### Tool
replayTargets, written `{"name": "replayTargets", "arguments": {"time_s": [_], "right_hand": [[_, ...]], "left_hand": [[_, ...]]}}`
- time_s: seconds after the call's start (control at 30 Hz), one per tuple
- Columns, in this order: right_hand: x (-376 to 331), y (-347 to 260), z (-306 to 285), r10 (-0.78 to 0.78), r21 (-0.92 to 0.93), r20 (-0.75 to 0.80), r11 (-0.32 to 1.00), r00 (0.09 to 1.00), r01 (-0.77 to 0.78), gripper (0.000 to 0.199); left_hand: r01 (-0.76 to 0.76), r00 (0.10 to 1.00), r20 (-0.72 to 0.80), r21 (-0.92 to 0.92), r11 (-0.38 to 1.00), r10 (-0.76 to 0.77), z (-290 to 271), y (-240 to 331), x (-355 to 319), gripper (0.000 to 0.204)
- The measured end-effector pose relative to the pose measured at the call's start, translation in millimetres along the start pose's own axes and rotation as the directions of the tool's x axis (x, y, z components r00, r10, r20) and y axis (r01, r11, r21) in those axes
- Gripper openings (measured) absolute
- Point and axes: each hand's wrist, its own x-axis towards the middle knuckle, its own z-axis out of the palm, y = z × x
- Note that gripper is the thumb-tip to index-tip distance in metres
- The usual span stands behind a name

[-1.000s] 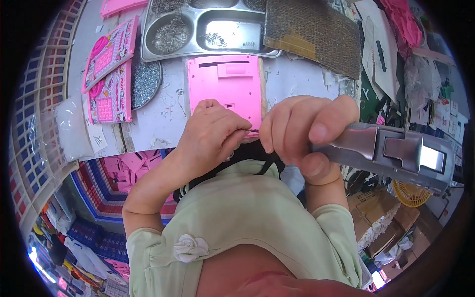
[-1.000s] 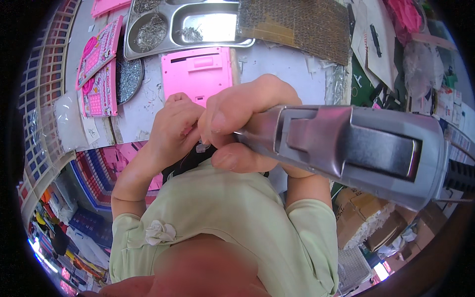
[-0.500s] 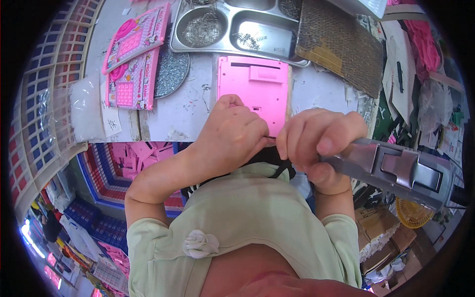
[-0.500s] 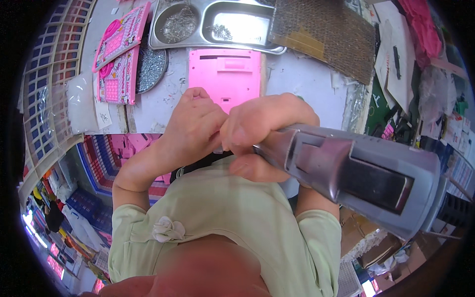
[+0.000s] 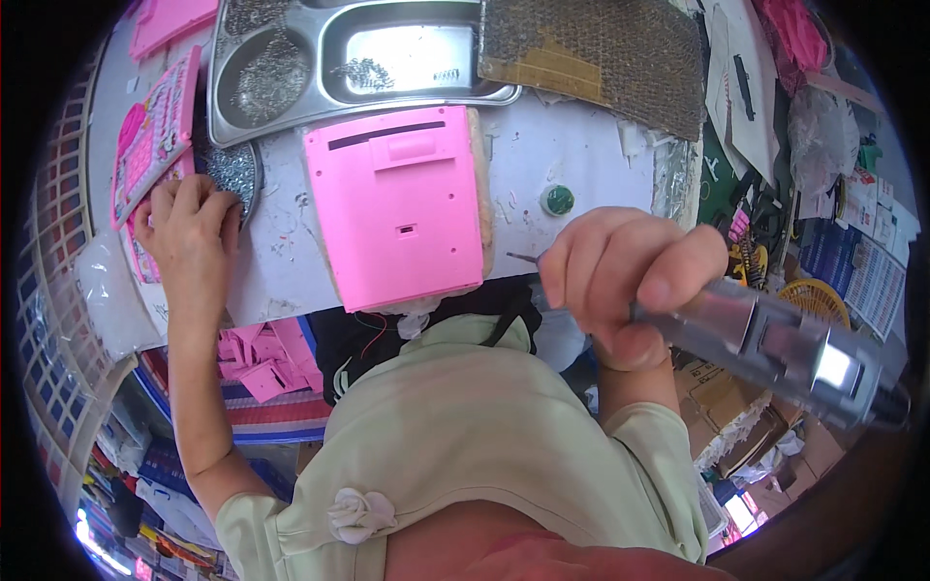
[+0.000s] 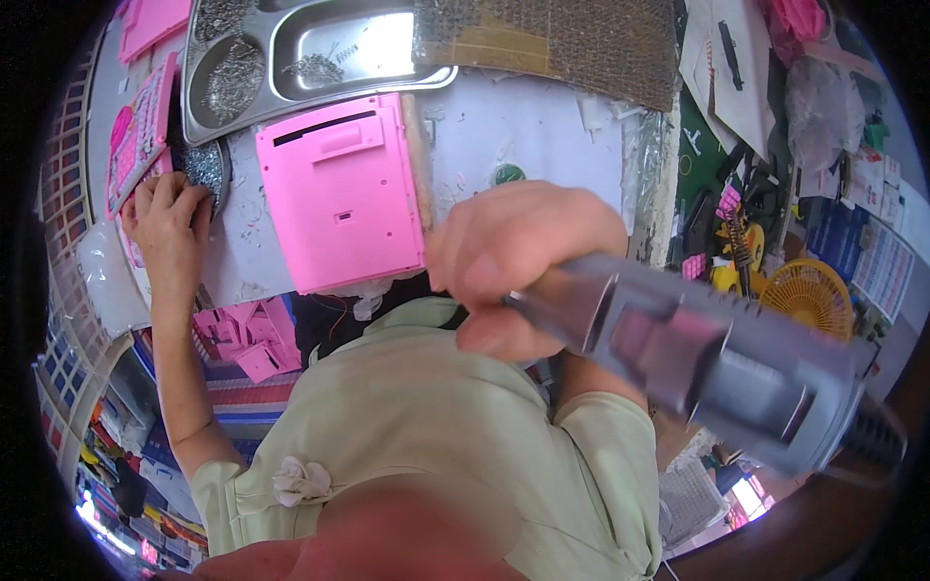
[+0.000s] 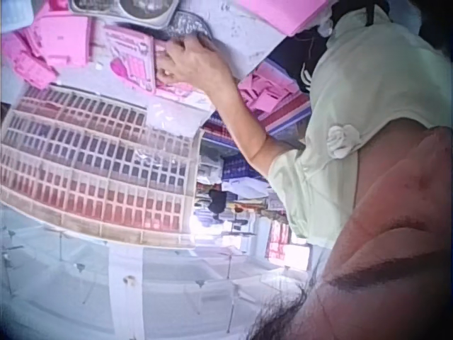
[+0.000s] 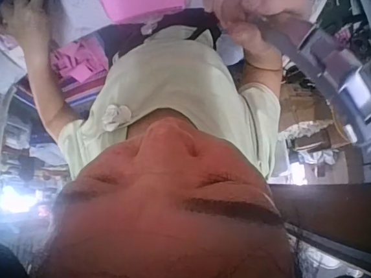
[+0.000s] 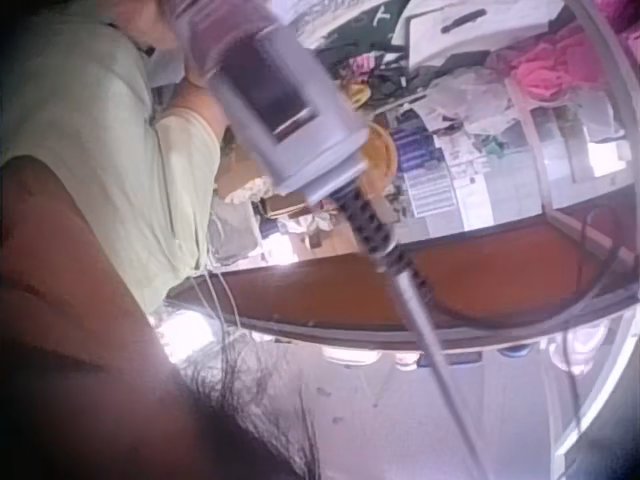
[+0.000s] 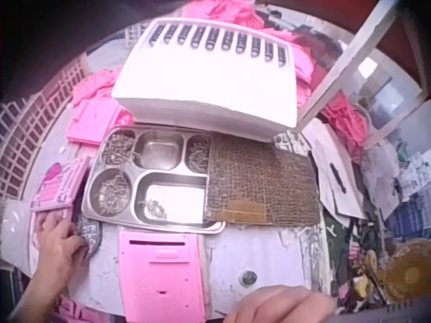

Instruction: Soldering wires and assembling internal components of a pink electronic toy on a factory workbench.

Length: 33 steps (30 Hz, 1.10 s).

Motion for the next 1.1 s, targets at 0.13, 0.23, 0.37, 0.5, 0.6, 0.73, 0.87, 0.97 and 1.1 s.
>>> {"name": "replayTargets", "arguments": {"time_s": [0.13, 0.23, 0.37, 0.5, 0.6, 0.73, 0.87, 0.97, 1.1], "right_hand": [[-3.5, 4.9, -4.3, -0.072, -0.019, 0.063, 0.997, 0.995, 0.073, 0.04], [-6.6, 6.9, -1.9, -0.084, -0.02, 0.041, 0.996, 0.996, 0.085, 0.041], [-8.2, 9.0, -1.9, -0.088, -0.023, 0.034, 0.996, 0.996, 0.089, 0.041], [-12.2, 9.6, -0.6, -0.066, -0.01, 0.051, 0.998, 0.997, 0.067, 0.04], [-17.1, 10.7, 5.6, -0.025, -0.034, 0.039, 0.999, 0.999, 0.027, 0.038], [-23.2, 12.1, 20.6, 0.052, -0.176, 0.004, 0.983, 0.999, -0.05, 0.032], [-24.9, 14.9, 28.4, 0.104, -0.185, 0.005, 0.978, 0.995, -0.101, 0.033], [-30.0, 15.8, 32.3, 0.12, -0.195, -0.027, 0.973, 0.992, -0.123, 0.032], [-33.1, 13.3, 34.4, 0.11, -0.213, -0.083, 0.969, 0.99, -0.126, 0.032]], "left_hand": [[-0.026, 0.998, -0.061, 0.004, 1.0, 0.026, 5.3, -3.0, -1.3, 0.014], [-0.045, 0.998, -0.047, 0.043, 0.998, 0.047, 4.8, -4.9, -2.4, 0.014], [-0.052, 0.996, 0.072, 0.057, 0.997, 0.048, -0.2, -12.1, -1.3, 0.015], [-0.045, 0.999, 0.028, -0.054, 0.998, 0.047, -9.8, -17.4, 1.1, 0.015], [-0.01, 0.999, -0.032, -0.192, 0.981, 0.004, -26.3, -10.6, 4.5, 0.016], [-0.025, 0.998, -0.061, -0.751, 0.659, -0.031, -30.9, 26.5, -7.0, 0.013], [-0.362, 0.931, -0.273, -0.779, 0.512, 0.242, -21.7, 90.6, -6.7, 0.023], [-0.495, 0.862, -0.335, -0.718, 0.489, 0.38, -6.9, 102.1, -0.8, 0.024], [-0.544, 0.83, -0.324, -0.653, 0.528, 0.454, 7.9, 103.7, -1.2, 0.025]]}}
